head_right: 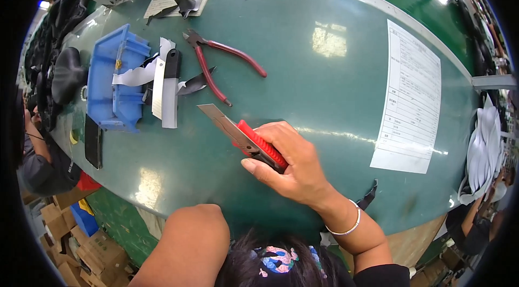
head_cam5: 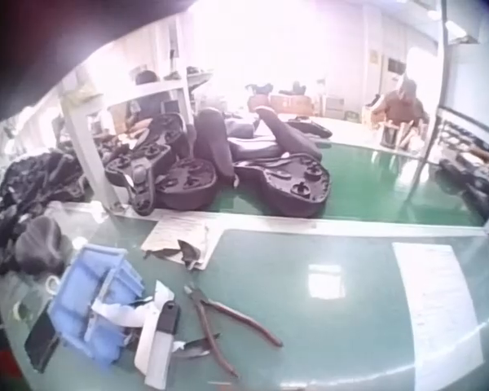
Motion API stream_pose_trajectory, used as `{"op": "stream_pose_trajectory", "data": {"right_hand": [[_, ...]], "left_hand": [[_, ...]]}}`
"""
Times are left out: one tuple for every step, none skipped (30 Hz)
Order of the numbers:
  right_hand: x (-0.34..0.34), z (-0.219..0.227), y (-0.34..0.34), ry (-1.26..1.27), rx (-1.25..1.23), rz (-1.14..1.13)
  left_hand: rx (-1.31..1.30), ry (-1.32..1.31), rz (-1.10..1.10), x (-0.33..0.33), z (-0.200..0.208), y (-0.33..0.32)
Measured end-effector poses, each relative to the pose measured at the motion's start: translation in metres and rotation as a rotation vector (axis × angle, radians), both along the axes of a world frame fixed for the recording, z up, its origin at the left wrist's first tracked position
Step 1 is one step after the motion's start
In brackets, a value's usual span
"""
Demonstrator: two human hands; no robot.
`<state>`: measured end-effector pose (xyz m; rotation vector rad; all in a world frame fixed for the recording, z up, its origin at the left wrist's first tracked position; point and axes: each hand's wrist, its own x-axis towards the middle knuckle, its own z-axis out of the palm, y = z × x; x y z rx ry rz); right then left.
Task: Trimming excess material from the underside of bicycle seats using a utility knife.
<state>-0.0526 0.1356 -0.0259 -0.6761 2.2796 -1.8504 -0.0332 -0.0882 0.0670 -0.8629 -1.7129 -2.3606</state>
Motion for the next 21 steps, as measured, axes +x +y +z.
{"op": "stream_pose_trajectory", "data": {"right_hand": [[0.0,-0.001,0.0,0.001,0.011,0.004],[0.001,0.001,0.0,0.001,0.016,0.005],[0.002,0.004,0.0,-0.066,0.035,0.003],[0.002,0.006,0.0,-0.13,0.054,0.0],[0.002,0.005,0.001,-0.127,0.061,0.002],[0.002,0.003,0.001,-0.106,0.076,0.013],[0.001,0.003,0.002,-0.084,0.09,0.021],[0.001,0.005,0.003,-0.083,0.094,0.021],[0.001,0.006,0.004,-0.102,0.112,0.023],[0.001,0.005,0.003,-0.124,0.126,0.025],[0.001,0.005,0.003,-0.127,0.124,0.025],[0.0,0.005,0.002,-0.134,0.119,0.021],[0.0,0.005,0.002,-0.144,0.115,0.018],[0.0,0.005,0.002,-0.148,0.113,0.02],[-0.002,0.005,0.002,-0.137,0.113,0.025],[-0.002,0.005,0.002,-0.125,0.113,0.031],[-0.002,0.006,0.002,-0.129,0.112,0.033],[-0.002,0.009,0.002,-0.143,0.12,0.025],[-0.003,0.009,-0.001,-0.152,0.123,0.019],[-0.003,0.01,-0.001,-0.149,0.117,0.023],[-0.002,0.011,0.0,-0.157,0.14,0.03]], "left_hand": [[0.007,-0.001,-0.004,0.0,0.0,0.0],[0.013,-0.003,-0.008,0.0,-0.001,0.0],[0.02,-0.004,-0.012,0.0,-0.002,0.001],[0.028,-0.003,-0.015,0.0,-0.003,0.002],[0.036,-0.001,-0.018,-0.001,-0.004,0.002],[0.042,-0.001,-0.021,-0.001,-0.005,0.003],[0.048,-0.001,-0.026,-0.002,-0.004,0.004],[0.053,-0.001,-0.031,-0.003,-0.003,0.005],[0.057,-0.001,-0.036,-0.003,-0.003,0.006],[0.057,-0.005,-0.041,-0.004,-0.003,0.005],[0.057,-0.009,-0.046,-0.004,-0.004,0.004],[0.056,-0.013,-0.051,-0.005,-0.004,0.003],[0.056,-0.02,-0.055,-0.005,-0.004,0.003],[0.056,-0.027,-0.059,-0.005,-0.004,0.003],[0.056,-0.032,-0.063,-0.005,-0.004,0.002],[0.056,-0.038,-0.066,-0.005,-0.004,0.002],[0.056,-0.043,-0.07,-0.005,-0.004,0.002],[0.057,-0.047,-0.073,-0.005,-0.004,0.001],[0.051,-0.047,-0.074,-0.005,-0.004,-0.001],[0.046,-0.046,-0.075,-0.006,-0.003,-0.003],[0.04,-0.045,-0.075,-0.006,-0.002,-0.005]]}}
